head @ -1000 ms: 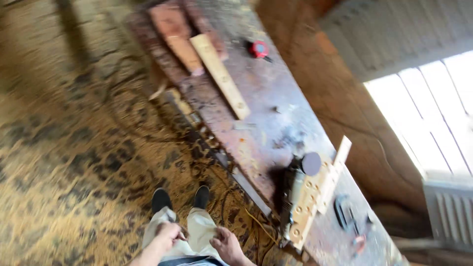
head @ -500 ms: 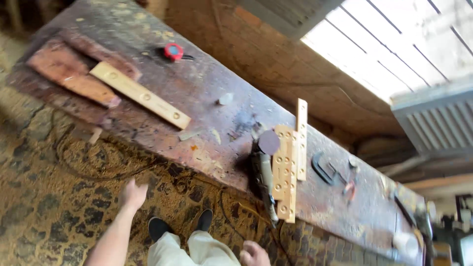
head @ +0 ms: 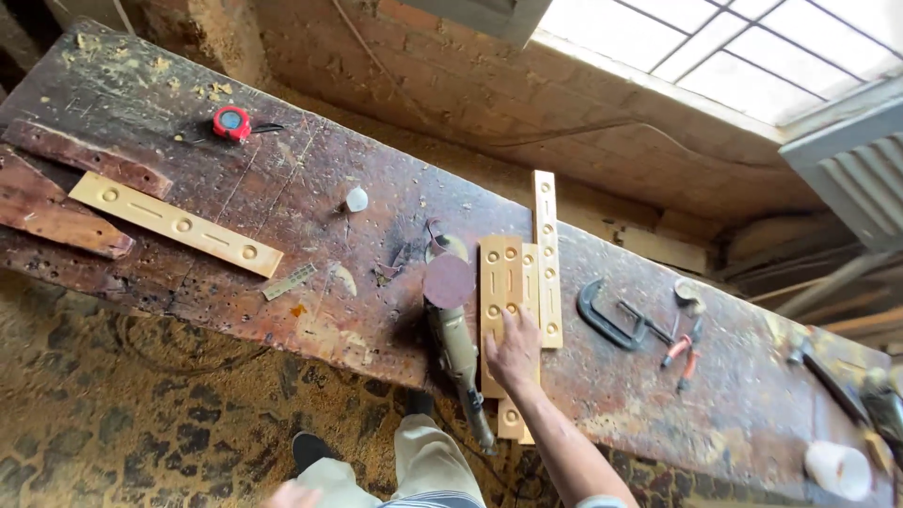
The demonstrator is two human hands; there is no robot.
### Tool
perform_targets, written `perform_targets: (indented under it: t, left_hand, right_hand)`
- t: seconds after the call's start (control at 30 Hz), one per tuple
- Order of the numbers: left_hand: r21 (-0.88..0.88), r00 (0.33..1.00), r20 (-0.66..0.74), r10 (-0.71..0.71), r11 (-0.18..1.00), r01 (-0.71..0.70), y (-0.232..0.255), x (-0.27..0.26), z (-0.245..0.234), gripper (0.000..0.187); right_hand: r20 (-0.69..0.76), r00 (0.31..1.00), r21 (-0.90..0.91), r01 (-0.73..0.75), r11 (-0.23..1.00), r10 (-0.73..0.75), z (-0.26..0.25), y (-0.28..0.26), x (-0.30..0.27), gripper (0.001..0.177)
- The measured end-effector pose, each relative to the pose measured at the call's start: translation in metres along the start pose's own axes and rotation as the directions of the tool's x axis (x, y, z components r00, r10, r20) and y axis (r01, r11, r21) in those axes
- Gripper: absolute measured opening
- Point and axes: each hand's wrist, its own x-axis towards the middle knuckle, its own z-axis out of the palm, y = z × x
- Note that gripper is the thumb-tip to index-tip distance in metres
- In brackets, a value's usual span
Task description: The person fits a sanding disc onto an angle grinder and sands the surfaces of wooden slats with drilled holes on a workbench, sanding one slat at a time and moving finished slats aside. At the end they pick up a bowl of sawdust from the bench.
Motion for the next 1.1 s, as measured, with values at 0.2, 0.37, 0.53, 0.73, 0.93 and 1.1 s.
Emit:
perform_targets:
  t: [0.2,0.37,0.53,0.73,0.93,1.1]
  left_hand:
    - [-0.239,0.974,0.213,-0.073,0.963,0.125,0.243,0.055,0.173,0.044]
    - [-0.455,0.926,0.253,-0.279,0.811,0.368,0.326,0.046,0.257,0.049]
    - [-0.553,0.952,0.226,-0.207,0.777,0.3,0.297,0.053,0.255,0.043]
    - [-0.607,0.959,0.273,-0.079,0.759,0.235,0.35,0.044,0.2,0.044]
    - [-0.532,0.961,0.257,-0.102,0.816,0.228,0.389,0.066,0.167,0.052]
    - [-0.545,0.957,0.283,-0.064,0.81,0.215,0.388,0.066,0.153,0.056]
  right_hand:
    - [0.074,0.977,-0.12,0.21,0.97,-0.202,0.026,0.022,0.062,0.077]
    - [0.023,0.985,-0.057,0.174,0.983,-0.173,0.025,0.062,0.058,0.077]
    - [0.014,0.986,-0.012,0.166,0.986,-0.166,0.024,0.077,0.056,0.077]
    - [0.049,0.987,0.012,0.152,0.988,-0.153,0.007,0.06,0.062,0.075]
    - [-0.1,0.911,0.106,0.409,0.906,-0.4,0.043,0.046,0.107,0.049]
    - [-0.042,0.936,0.237,0.348,0.907,-0.349,0.067,0.003,0.172,0.07]
